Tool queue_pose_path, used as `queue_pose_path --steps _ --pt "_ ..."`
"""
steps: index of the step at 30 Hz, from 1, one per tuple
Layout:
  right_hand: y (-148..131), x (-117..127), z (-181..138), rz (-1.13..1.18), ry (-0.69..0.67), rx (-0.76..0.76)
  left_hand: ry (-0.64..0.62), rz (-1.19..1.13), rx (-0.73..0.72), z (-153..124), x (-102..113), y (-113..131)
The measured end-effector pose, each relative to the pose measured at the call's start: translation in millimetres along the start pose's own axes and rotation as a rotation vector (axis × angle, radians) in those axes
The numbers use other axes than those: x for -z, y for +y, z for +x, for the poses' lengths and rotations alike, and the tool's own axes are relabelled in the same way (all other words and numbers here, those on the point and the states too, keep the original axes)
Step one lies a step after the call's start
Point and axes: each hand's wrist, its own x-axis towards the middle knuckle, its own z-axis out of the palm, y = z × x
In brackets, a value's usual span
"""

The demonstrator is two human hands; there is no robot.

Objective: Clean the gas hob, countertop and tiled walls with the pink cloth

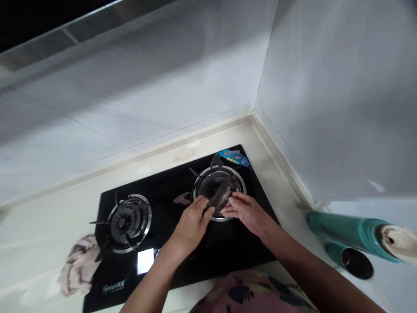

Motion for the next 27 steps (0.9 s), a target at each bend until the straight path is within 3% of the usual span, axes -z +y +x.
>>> queue_pose_path --steps 7,14,27 --pt "3 -8 11 -0.075 -0.121 0.05 -0.113 -0.026 0.035 -2 22 0" --pt "-2 -18 13 -0.11 -0.136 0.07 -0.112 -0.081 0.022 -3 27 -7" --pt "5 -16 22 -0.055 -0.164 0.054 -0.237 -0.143 0.027 3 41 -10"
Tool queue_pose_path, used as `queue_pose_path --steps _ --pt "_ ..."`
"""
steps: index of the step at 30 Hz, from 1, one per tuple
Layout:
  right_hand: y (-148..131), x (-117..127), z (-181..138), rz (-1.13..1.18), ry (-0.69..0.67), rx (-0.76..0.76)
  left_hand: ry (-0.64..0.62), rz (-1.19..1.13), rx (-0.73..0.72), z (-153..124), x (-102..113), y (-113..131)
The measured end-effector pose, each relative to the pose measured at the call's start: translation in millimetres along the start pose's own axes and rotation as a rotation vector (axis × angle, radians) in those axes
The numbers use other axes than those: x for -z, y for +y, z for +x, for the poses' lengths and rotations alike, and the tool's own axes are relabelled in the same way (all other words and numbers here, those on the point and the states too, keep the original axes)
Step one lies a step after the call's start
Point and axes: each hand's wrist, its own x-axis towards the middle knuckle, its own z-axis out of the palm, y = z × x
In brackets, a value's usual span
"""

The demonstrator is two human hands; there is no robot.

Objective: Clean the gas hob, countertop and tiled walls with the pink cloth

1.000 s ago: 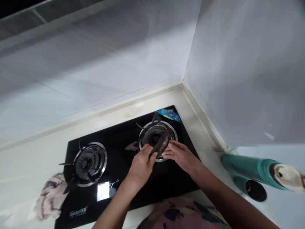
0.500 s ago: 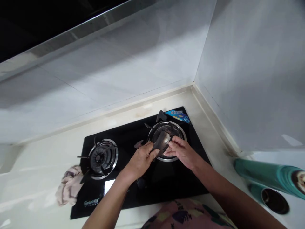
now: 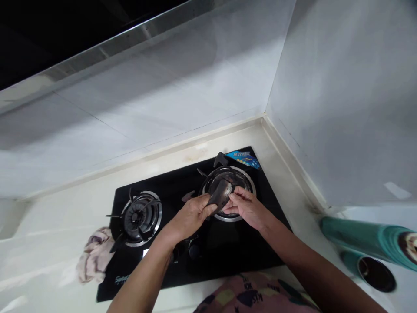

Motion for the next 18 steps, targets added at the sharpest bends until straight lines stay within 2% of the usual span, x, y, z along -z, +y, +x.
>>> queue_pose_path --steps 18 --pt "7.6 3.7 4.1 0.03 0.016 -0.021 -0.06 0.018 0.014 2.9 4.7 0.4"
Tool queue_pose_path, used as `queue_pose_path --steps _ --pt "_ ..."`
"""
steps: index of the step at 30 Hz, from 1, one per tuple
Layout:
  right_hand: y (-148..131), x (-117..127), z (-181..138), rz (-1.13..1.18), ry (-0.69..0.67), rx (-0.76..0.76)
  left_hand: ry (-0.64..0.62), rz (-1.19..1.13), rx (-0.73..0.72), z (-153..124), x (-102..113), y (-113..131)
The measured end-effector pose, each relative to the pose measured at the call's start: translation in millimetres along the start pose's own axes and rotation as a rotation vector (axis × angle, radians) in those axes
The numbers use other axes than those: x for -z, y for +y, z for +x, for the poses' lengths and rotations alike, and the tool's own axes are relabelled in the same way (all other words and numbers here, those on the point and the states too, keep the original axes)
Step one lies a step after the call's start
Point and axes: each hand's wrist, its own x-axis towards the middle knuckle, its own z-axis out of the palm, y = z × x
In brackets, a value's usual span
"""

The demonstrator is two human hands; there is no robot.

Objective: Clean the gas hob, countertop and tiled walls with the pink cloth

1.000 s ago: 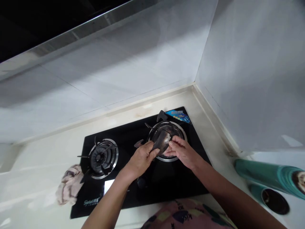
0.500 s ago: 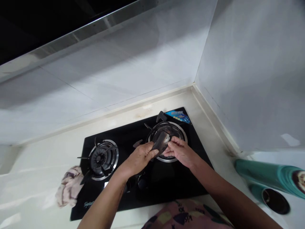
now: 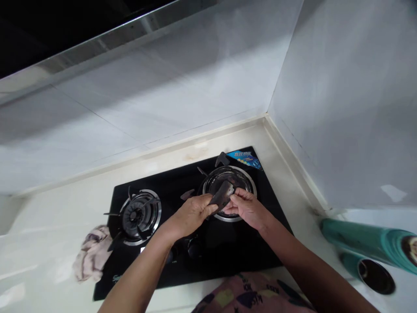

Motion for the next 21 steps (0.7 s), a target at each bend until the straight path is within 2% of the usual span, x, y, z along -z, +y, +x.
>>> queue_pose_path --steps 6,9,16,21 --pt "-4 -4 -5 -0.081 0.023 0.043 0.018 0.096 0.011 -2 -3 0" --pt "-7 -8 -6 -0.091 0.035 0.053 0.071 0.177 0.037 -4 -5 1" --pt "-8 -15 -7 -0.065 0.057 0.037 0.295 0.668 0.058 -1 -17 17" --pt "-2 -14 -7 -0.079 0.051 0.055 0.316 0.803 0.061 10 -27 22"
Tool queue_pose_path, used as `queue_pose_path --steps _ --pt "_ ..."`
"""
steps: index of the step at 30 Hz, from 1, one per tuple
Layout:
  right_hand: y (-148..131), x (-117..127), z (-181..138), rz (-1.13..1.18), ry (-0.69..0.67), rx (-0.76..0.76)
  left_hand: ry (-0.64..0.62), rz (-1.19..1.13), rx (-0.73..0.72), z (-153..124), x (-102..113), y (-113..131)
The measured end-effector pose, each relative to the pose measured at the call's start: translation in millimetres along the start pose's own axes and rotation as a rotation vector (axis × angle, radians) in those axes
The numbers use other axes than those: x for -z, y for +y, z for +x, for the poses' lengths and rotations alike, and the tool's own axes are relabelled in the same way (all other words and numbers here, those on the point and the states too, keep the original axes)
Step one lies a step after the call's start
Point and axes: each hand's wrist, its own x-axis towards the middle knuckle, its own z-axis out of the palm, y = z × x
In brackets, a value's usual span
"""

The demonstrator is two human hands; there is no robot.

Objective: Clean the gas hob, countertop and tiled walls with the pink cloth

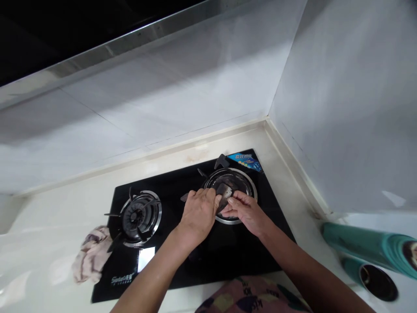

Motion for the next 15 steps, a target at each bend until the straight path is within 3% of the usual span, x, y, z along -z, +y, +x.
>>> queue_pose_path --steps 8,15 --pt "-3 -3 -3 -0.068 -0.019 0.041 -0.02 0.036 -0.055 4 -10 -11" --pt "-13 -16 -4 -0.197 0.097 0.026 -0.004 -0.006 -0.084 3 -12 -14"
